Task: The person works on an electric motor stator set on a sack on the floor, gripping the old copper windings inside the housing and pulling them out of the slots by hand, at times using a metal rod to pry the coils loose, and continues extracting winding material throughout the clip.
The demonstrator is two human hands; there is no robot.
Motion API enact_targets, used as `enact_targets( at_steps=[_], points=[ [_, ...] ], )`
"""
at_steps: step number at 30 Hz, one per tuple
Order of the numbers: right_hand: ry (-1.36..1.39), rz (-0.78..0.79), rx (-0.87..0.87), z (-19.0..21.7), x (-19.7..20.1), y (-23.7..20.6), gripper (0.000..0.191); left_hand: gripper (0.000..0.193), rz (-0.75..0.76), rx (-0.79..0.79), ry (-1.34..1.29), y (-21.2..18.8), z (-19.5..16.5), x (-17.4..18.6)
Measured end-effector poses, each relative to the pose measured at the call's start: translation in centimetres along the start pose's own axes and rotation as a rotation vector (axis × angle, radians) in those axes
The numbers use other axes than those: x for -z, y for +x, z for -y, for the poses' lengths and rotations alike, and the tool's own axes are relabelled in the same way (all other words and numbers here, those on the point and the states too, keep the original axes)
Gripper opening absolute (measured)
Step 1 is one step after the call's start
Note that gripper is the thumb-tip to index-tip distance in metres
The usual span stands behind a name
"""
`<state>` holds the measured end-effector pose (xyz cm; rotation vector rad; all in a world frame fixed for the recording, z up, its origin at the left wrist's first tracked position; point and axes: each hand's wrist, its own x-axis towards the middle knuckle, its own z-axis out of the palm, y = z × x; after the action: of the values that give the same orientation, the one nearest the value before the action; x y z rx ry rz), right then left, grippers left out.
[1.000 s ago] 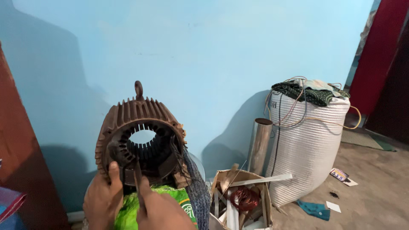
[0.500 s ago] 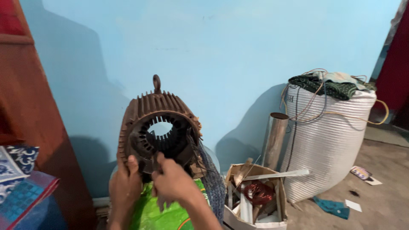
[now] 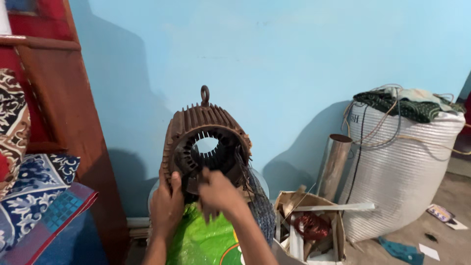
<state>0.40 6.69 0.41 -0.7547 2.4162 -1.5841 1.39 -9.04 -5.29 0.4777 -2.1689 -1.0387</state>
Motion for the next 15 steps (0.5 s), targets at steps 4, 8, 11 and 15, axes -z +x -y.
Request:
enact_targets(
  at_steps=[4, 8, 11, 15],
  points=[
    [0.292, 0.051, 0.001, 0.3, -0.5, 3.2, 0.031, 0.068, -0.028, -0.085, -0.011, -0.1, 0.4, 0.1],
    [0.208, 0.104, -0.098, -0.7, -1.2, 0.9, 0.037, 0.064, -0.097, -0.277, -0.143, -0.9, 0.1, 0.1],
    [-0.109, 0.049, 0.003, 0.2, -0.8, -1.3, 0.045, 0.061, -0.068, -0.178, -0.095, -1.3, -0.3, 0.3],
    [-0.195, 0.026, -0.154, 2.7, -0.2, -0.5, 0.082, 0.062, -0.074, -0.154, -0.088, -1.4, -0.5, 0.2]
  ],
)
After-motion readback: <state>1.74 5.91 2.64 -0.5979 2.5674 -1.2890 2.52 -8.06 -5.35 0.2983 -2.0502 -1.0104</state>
